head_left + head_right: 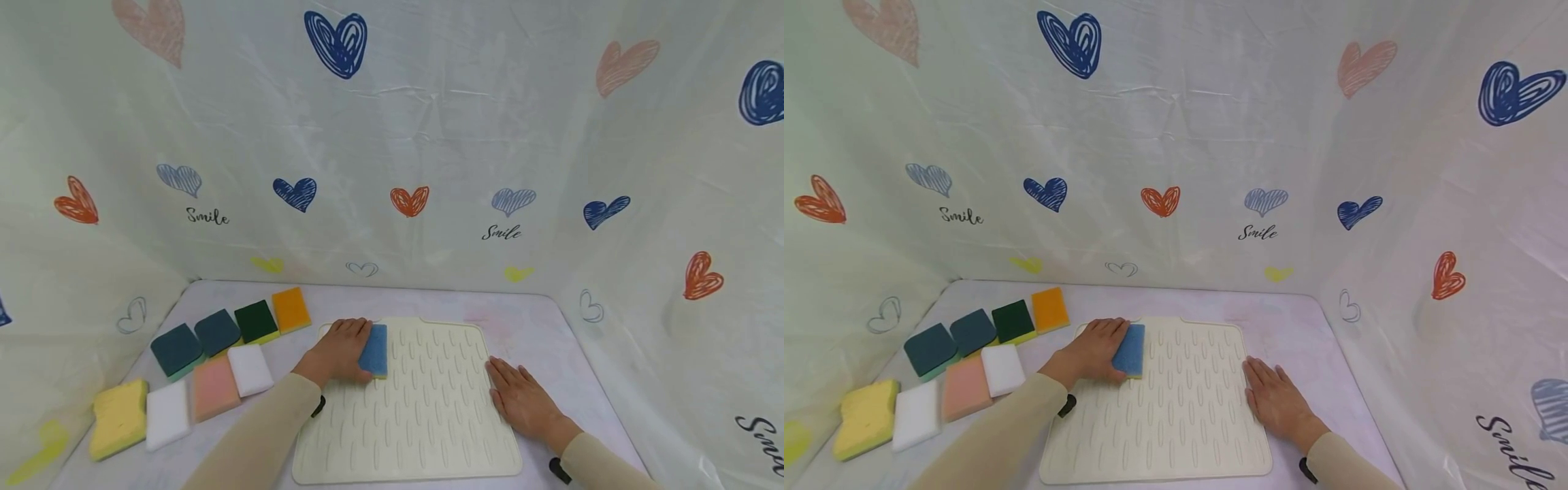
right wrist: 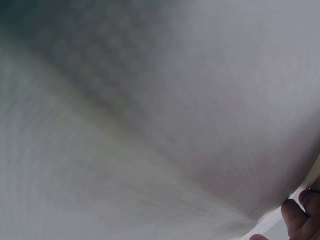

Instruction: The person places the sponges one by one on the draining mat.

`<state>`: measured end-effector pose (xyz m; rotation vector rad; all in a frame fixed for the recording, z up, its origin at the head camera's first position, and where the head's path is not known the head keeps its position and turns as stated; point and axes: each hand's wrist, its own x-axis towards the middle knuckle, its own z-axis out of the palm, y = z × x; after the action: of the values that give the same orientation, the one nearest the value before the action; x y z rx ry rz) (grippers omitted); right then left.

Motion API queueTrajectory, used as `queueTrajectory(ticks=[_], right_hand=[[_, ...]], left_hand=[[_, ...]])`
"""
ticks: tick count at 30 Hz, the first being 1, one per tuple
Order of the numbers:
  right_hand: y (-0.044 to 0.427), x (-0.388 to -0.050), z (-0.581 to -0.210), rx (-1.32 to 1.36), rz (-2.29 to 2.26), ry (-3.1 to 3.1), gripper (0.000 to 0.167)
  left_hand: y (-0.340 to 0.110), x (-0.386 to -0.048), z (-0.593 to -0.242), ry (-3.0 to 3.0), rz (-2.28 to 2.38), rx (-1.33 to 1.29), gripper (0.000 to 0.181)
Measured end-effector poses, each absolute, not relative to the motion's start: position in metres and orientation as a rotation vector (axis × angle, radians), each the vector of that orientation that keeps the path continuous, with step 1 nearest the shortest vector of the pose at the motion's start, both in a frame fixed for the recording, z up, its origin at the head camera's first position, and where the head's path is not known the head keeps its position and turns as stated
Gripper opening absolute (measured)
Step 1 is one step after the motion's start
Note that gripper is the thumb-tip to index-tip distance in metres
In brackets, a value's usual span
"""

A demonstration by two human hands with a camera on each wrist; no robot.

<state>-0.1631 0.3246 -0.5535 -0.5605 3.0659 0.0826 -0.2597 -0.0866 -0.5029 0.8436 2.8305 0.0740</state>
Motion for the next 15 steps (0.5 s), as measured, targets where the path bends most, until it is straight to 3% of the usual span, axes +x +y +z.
queueTrajectory(ticks=[15], right_hand=[[0.3258, -0.1637, -0.5539, -0.578, 0.099, 3.07, 0.06]], left_hand=[[-0.0881, -0.2665, -0.5045, 2.825, 0.044, 0.816, 0.108]])
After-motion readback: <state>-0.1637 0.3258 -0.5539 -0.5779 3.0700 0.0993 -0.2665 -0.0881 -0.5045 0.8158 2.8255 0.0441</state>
